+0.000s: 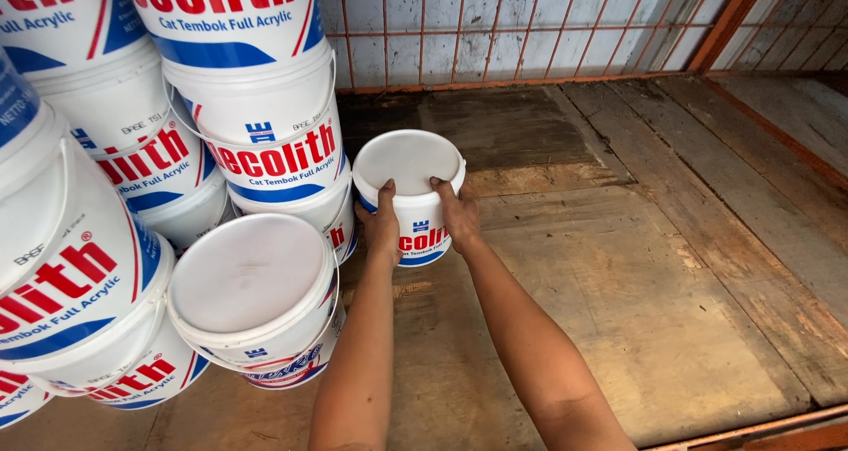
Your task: The person sits on a chair and wipes a white paint bucket with a cloth, cleaning the lid and sides. They then place the bucket on a wooden shelf among other paint buckets, pick up another bucket from the floor, and return to the chair to continue wiping it.
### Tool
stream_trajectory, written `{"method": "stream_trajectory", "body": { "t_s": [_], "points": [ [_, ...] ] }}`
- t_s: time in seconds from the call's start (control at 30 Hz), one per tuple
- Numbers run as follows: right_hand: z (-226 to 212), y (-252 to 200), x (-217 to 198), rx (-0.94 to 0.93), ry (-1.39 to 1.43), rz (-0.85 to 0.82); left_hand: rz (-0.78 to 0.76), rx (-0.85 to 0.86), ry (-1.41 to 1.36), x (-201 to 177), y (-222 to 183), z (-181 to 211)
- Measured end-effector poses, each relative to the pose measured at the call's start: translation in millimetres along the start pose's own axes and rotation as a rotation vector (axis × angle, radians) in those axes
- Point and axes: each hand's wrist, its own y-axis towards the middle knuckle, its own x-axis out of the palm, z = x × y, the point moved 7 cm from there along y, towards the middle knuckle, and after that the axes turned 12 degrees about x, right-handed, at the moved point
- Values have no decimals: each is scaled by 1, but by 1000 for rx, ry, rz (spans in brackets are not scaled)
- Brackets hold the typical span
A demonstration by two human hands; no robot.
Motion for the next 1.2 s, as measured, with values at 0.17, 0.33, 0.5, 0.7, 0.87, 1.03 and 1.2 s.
{"method": "stream_trajectory", "body": {
  "t_s": [0.17, 0.33, 0.5, 0.7, 0.87, 1.03, 1.2],
  "points": [
    [2, 13, 0, -5, -21, -2, -21, -8, 7, 2, 6, -6],
    [-6, -3, 0, -1, -24, -20, -24, 2, 5, -1, -1, 0],
    [-7, -4, -1, 9, -49, -28, -28, -25, -28, -1, -7, 1],
    [-7, -10, 2, 31, -86, -40, -43, -50, -18, -7, -1, -9],
    [-21, -40, 2, 25, -105, -89, 110, 47, -110, -7, -29, -9],
    [22, -24, -12, 34, -150, -177, 127, 173, -246, -10, -56, -13],
    [81, 12, -27, 77, 173, -250, 81, 179, -260, -22, -77, -12]
  ]
}}
